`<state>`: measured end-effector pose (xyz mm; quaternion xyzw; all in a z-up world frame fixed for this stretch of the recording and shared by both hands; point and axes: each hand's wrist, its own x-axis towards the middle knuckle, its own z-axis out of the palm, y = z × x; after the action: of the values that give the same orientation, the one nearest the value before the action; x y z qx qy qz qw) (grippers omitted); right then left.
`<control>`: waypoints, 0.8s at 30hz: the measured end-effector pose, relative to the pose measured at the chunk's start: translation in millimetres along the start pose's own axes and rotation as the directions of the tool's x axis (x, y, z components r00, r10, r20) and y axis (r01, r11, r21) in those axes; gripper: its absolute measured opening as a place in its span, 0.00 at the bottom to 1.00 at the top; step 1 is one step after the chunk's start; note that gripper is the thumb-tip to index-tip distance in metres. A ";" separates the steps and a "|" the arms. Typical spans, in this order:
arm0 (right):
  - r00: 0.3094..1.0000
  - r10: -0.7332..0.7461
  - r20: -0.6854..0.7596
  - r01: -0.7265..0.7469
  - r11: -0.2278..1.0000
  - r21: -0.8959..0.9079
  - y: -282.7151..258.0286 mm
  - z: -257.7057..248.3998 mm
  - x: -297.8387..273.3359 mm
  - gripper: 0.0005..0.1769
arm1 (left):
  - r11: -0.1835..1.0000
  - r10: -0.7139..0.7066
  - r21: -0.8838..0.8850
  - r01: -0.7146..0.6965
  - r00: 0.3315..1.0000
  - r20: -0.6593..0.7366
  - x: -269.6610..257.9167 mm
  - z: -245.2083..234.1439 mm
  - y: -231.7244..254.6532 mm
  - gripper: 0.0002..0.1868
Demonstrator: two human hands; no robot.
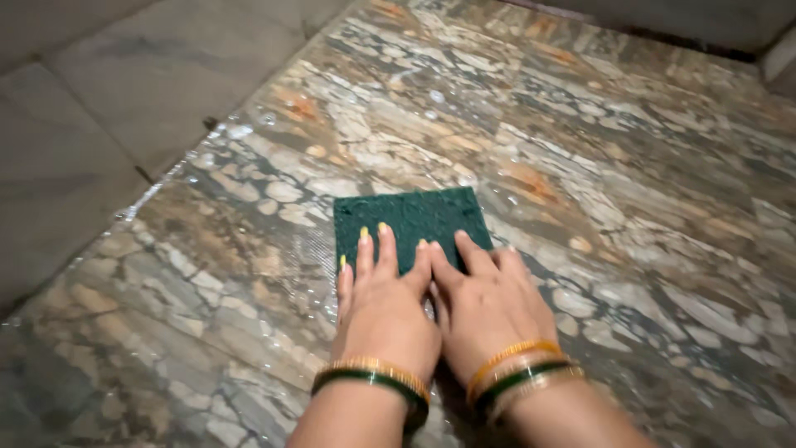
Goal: The person scrubs a wet tiled floor by hand using a green scouring pad, moving the pad in circular and linear motions across the surface.
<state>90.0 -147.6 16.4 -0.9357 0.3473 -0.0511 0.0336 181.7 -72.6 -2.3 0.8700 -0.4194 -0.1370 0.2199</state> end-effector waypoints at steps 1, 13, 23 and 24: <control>0.999 0.047 -0.022 -0.047 0.999 0.016 4.0 -2.7 -12.3 0.27 | 0.999 0.040 0.005 -0.040 0.999 -0.017 -11.1 5.3 4.6 0.36; 0.995 -0.006 -0.098 0.014 0.996 0.087 122.4 1.7 27.5 0.29 | 0.966 0.250 0.056 -0.254 0.966 0.063 27.7 67.8 72.1 0.33; 0.992 0.127 0.016 -0.128 0.990 0.059 134.1 -5.4 -77.7 0.42 | 0.941 0.322 -0.019 -0.337 0.878 0.356 -29.0 66.5 96.2 0.40; 0.992 0.123 -0.005 -0.122 0.990 0.077 132.5 -3.1 -89.1 0.41 | 0.937 0.349 -0.082 -0.340 0.890 0.293 -41.4 72.0 94.7 0.41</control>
<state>-63.2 -189.7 0.0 -0.9104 0.4021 -0.0669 0.0708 62.5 -111.4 -15.3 0.7473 -0.5937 -0.2333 0.1862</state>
